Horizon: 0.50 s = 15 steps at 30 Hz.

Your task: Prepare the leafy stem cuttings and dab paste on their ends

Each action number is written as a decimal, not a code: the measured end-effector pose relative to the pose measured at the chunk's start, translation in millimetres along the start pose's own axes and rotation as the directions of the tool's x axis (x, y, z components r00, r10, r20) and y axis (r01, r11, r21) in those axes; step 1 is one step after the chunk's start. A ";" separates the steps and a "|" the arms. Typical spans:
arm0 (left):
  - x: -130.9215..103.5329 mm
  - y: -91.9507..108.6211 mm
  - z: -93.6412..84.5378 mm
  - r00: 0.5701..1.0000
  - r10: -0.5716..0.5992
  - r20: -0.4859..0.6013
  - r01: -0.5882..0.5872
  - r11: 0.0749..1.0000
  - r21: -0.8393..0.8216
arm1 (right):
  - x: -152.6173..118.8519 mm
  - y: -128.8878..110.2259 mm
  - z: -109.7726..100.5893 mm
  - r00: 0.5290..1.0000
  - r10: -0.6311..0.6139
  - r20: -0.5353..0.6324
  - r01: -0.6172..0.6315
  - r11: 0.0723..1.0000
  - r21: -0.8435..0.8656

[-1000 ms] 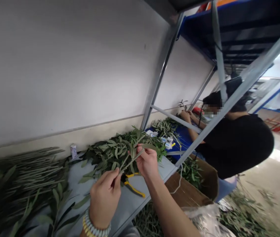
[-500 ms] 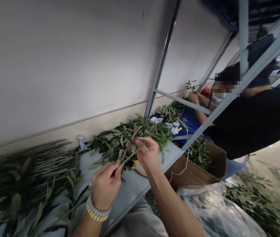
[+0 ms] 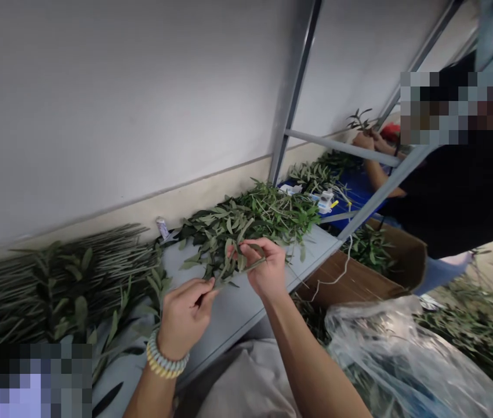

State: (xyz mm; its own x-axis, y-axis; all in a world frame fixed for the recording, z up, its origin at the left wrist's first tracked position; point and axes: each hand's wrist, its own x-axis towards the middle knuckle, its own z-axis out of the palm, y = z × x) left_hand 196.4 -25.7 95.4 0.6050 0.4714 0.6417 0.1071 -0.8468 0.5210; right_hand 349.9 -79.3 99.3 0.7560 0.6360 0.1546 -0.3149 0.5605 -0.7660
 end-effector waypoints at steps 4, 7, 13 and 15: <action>8.2 -1.3 -8.8 0.994 -0.106 -0.038 0.109 0.991 0.083 | 3.0 2.8 7.3 1.000 -0.025 0.014 0.025 1.000 0.005; 27.6 -4.3 -23.3 0.974 -0.183 -0.130 0.204 0.964 0.169 | 7.0 7.5 10.7 0.998 -0.012 0.060 0.006 0.995 0.100; 71.6 -15.8 -64.9 0.859 -0.395 -0.325 0.423 0.906 0.018 | -30.6 35.7 -45.3 0.999 0.037 -0.023 -0.038 0.996 -0.077; 79.1 -19.9 -70.3 0.803 -0.512 -0.305 0.460 0.858 -0.229 | -67.8 43.8 -87.0 0.987 0.087 -0.132 -0.112 0.974 -0.198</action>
State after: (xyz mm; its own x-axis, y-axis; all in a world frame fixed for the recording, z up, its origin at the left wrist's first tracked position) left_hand 186.6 45.8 175.3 0.1906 0.8872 0.4201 0.1893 -0.4531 0.8711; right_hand 334.8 -144.0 1.0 0.7951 0.6065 0.0033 -0.2779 0.3692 -0.8868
